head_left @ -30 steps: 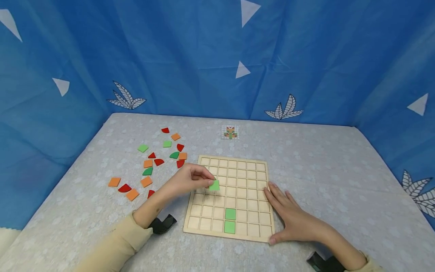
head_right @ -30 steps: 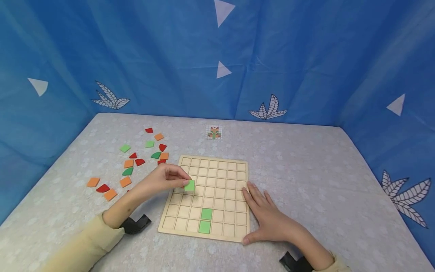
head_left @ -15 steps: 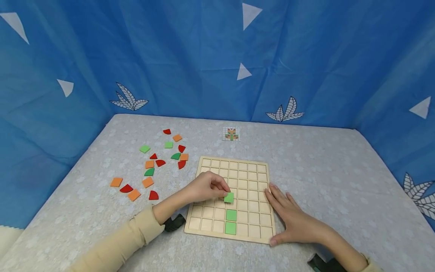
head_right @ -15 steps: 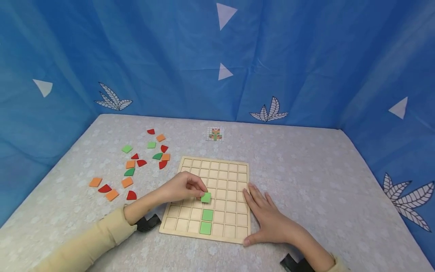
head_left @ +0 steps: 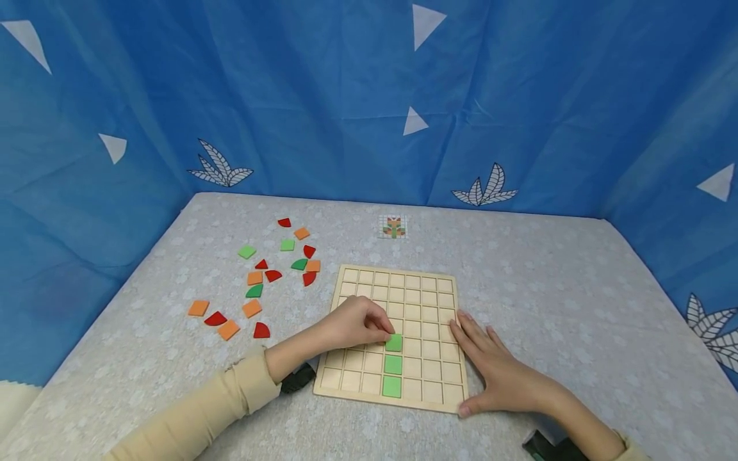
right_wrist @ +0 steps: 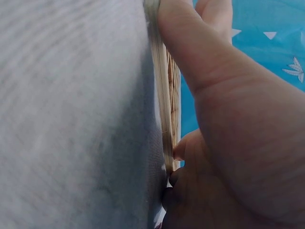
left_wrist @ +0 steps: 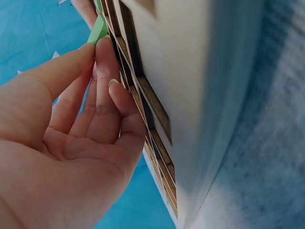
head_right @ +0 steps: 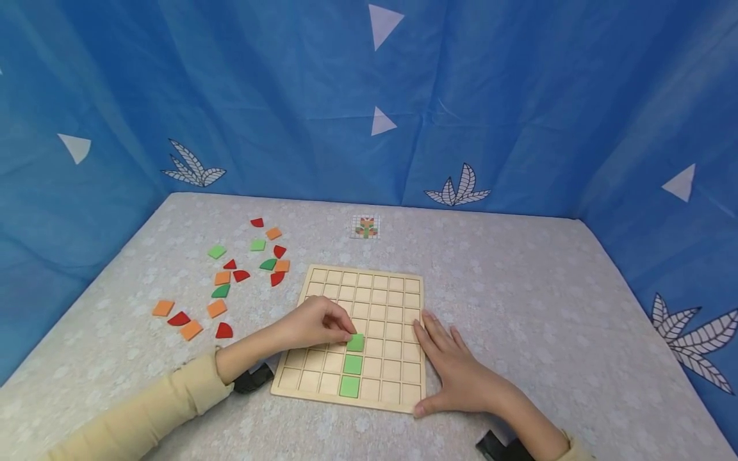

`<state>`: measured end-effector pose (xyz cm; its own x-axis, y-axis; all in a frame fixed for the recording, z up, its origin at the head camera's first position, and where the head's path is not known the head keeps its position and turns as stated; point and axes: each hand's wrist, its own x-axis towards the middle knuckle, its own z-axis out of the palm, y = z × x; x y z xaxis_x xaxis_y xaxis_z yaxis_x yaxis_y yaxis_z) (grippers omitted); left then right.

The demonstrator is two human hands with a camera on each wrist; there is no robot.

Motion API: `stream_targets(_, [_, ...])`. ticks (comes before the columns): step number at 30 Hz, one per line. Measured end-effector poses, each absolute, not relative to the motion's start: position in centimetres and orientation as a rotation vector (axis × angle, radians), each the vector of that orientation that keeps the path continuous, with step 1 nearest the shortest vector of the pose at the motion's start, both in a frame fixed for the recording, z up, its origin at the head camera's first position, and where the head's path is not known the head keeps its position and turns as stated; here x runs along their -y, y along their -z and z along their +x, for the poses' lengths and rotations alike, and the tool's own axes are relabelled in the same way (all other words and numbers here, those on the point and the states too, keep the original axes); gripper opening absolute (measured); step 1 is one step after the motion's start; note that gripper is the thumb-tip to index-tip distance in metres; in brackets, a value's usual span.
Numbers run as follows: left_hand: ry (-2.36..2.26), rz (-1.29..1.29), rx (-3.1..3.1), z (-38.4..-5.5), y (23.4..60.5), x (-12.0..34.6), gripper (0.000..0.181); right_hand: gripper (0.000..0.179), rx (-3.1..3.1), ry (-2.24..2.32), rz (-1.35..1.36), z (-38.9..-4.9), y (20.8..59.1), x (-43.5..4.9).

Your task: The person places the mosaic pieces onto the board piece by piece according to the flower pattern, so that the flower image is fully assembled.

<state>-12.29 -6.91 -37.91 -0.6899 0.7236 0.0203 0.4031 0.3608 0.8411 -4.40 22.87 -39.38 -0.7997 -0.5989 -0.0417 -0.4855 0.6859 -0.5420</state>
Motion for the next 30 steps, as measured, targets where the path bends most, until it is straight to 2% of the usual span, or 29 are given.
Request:
stream_targets(18, [-0.945,1.343,-2.509,-11.6,37.2,6.9,0.010,0.128,-2.662,0.761,-0.813,-4.4,39.1,-22.7])
stream_targets(23, [-1.118,1.268,-2.432,-11.9,37.6,7.4,0.011,0.127,-2.653,0.770,-0.804,-4.5,39.0,-22.7])
stream_targets(30, [-1.409,1.003,-2.348,-12.1,37.1,8.7,0.011,0.127,-2.641,0.758,-0.793,-4.5,38.9,-22.5])
